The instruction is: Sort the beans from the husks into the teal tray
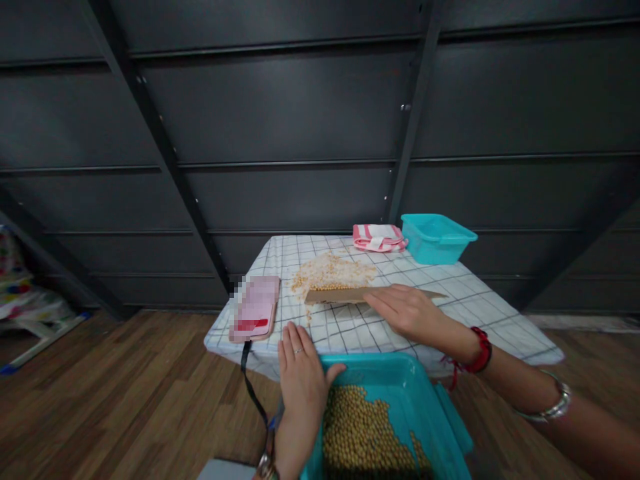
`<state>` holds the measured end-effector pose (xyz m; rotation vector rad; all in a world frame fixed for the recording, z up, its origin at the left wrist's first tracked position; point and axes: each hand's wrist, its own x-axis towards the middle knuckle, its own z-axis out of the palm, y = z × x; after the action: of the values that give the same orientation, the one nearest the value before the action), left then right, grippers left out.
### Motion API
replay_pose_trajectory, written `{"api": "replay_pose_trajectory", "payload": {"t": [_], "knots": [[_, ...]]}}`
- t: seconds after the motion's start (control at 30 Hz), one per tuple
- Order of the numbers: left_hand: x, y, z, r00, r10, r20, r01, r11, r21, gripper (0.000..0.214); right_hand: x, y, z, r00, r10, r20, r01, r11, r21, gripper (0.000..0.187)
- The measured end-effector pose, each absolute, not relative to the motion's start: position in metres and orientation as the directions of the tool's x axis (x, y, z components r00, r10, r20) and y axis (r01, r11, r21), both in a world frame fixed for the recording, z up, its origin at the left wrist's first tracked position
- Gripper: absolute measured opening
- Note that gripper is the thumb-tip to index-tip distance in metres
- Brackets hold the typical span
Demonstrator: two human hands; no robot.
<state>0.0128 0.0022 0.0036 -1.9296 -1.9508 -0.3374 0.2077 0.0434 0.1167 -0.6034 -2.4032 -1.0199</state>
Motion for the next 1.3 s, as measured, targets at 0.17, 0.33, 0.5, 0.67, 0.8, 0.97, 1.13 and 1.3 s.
{"api": "replay_pose_trajectory", "payload": {"t": [0.17, 0.33, 0.5, 0.67, 0.8, 0.97, 1.13, 1.3], "knots": [[0.013, 0.002, 0.009, 0.014, 0.921, 0.389, 0.993, 0.033, -0.114, 0.099, 0.210, 0.040, 0.126, -0.798, 0.193, 0.571, 0.550, 0.621, 0.559, 0.027], [0.013, 0.001, 0.010, 0.003, 0.927, 0.376, 0.996, 0.033, -0.089, 0.098, 0.220, 0.033, 0.144, -0.771, 0.165, 0.615, 0.566, 0.620, 0.544, 0.027], [0.011, 0.002, 0.003, -0.005, 0.906, 0.424, 0.999, 0.020, -0.030, 0.093, 0.227, 0.041, 0.145, -0.753, 0.151, 0.641, 0.572, 0.633, 0.522, 0.023], [0.010, 0.003, 0.001, 0.005, 0.902, 0.433, 0.999, 0.018, -0.050, 0.096, 0.227, 0.044, 0.132, -0.774, 0.165, 0.612, 0.553, 0.648, 0.525, 0.027], [0.010, 0.004, -0.002, 0.011, 0.890, 0.455, 0.999, 0.009, -0.041, 0.095, 0.230, 0.035, 0.128, -0.776, 0.165, 0.609, 0.542, 0.669, 0.509, 0.026], [0.012, 0.004, -0.004, 0.018, 0.884, 0.468, 0.998, 0.010, -0.058, 0.096, 0.234, 0.035, 0.130, -0.763, 0.157, 0.627, 0.543, 0.682, 0.490, 0.025], [0.011, 0.005, -0.004, 0.010, 0.879, 0.476, 1.000, -0.002, -0.018, 0.095, 0.232, 0.045, 0.127, -0.765, 0.152, 0.626, 0.547, 0.667, 0.507, 0.027], [0.010, 0.006, -0.009, -0.002, 0.881, 0.473, 1.000, -0.012, 0.027, 0.093, 0.240, 0.038, 0.121, -0.770, 0.161, 0.617, 0.538, 0.683, 0.493, 0.024]]}}
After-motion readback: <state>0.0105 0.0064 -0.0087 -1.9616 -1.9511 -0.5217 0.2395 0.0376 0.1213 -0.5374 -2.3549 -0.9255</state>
